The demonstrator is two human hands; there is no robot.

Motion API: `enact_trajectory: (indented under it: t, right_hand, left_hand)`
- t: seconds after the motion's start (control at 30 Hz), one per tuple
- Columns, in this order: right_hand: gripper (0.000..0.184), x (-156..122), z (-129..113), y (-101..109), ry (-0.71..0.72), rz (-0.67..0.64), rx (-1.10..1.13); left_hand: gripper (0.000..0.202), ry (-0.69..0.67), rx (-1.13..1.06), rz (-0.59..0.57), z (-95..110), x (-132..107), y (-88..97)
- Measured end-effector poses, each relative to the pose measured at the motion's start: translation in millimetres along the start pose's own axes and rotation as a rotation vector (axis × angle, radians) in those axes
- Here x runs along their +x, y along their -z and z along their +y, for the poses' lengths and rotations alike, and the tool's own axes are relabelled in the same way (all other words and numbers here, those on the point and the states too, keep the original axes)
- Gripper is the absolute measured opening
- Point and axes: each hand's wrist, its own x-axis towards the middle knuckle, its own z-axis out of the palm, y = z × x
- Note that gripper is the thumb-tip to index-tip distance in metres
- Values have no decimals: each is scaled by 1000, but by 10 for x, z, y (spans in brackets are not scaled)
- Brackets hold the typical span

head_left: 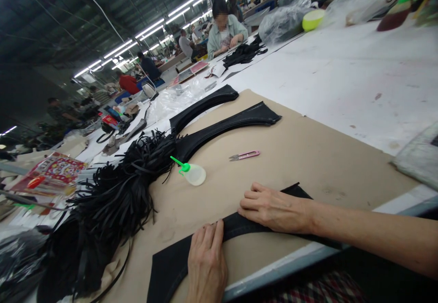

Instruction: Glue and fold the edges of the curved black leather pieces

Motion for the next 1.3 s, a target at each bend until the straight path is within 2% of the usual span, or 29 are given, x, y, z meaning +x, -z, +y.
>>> enact_trajectory:
  t: [0.17,0.33,0.5,0.6,0.73,1.03,1.17,1.3]
  right_hand:
    - [16,8,-2,26,12,-4,-29]
    - [15,-7,-4,38,13,-9,-56]
    - [13,-15,-24,42,15,3,-90]
    - [13,-3,-40,63,11,1,-114]
    - [16,-16,-17,89,21,13,-108]
    - [23,-366,200,109,-8,79,-54]
    - [24,-463,218,137,-21,53,-28]
    - [25,-494,202,173,-51,8,-2]
  left_hand:
    - [58,-34,70,-70,1,63,20]
    - [56,14,67,-3,29,94,27]
    - [52,85,-34,63,239,187,-42]
    - [53,93,-88,32,366,223,-129]
    - [54,88,-38,-20,402,194,-222]
    - [55,85,-29,-2,431,196,-223]
    - [52,90,-24,-8,435,217,-212]
    - [49,70,5,39,432,249,-210]
